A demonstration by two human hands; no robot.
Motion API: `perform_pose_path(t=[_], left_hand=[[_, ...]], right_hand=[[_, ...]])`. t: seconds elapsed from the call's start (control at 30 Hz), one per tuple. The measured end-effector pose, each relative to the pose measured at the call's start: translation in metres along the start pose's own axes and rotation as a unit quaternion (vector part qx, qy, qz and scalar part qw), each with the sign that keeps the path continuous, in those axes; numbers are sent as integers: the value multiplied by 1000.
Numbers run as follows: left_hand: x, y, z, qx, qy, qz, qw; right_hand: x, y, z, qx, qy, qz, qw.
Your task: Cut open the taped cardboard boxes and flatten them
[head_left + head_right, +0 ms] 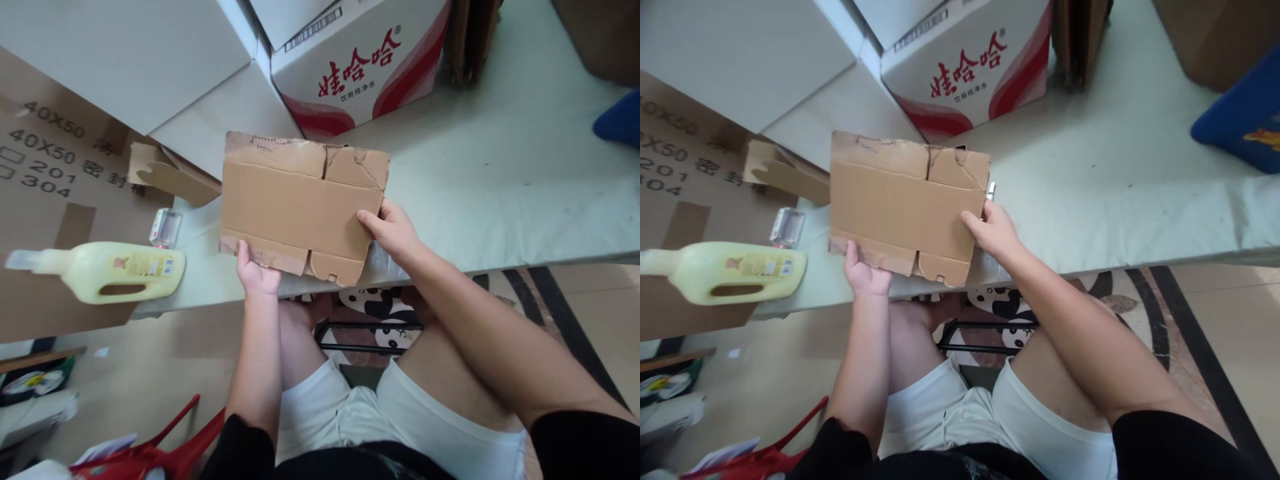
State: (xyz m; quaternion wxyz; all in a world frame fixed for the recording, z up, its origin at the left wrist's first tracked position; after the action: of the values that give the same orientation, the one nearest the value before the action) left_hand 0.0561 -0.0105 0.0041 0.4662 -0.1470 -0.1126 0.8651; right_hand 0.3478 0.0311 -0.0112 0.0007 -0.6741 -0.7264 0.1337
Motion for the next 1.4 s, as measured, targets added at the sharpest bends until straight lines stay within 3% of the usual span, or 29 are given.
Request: perform_pose_path(t=[0.2,0.3,0.43,0.63,0.8,0.97,1.27,1.33,1.4], left_hand=[[49,-28,-26,-6,29,-38,999],[62,-34,-37,-25,37,-55,997],[70,-36,-43,-52,61,-69,994],[78,-35,-35,-80,64,-84,991],[80,-28,-34,-95,85,-89,988],[87,-20,-31,-120,84,-76,986],[97,-27,-25,-134,82,-82,984],[97,-28,-21,-139,79,-81,984],[96,-26,-18,-142,97,-67,983]], right_hand=[[4,7,-8,-6,28,44,999],[7,9,-11,0,28,67,997],[10,9,-6,-44,4,38,998],[10,16,6,-153,-24,48,987],[16,15,6,-149,-21,61,987],[17,0,7,-95,-48,46,993],[-11,-39,19,-83,-168,-25,982],[-20,-38,15,-73,-153,-12,985],[-36,-19,11,-81,-124,44,988]])
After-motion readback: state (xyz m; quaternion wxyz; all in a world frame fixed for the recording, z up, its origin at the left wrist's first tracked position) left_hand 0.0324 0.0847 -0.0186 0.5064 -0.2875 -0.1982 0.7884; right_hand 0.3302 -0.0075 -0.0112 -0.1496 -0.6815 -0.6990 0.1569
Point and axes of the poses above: each hand's wrist, its own x-axis towards the middle knuckle, its own y-axis out of the back of the hand, z = x × y, the point moved 6 cm from there along x, towards the middle knuckle, and after that the axes turned 2 degrees about -y, right-handed, at the moved point
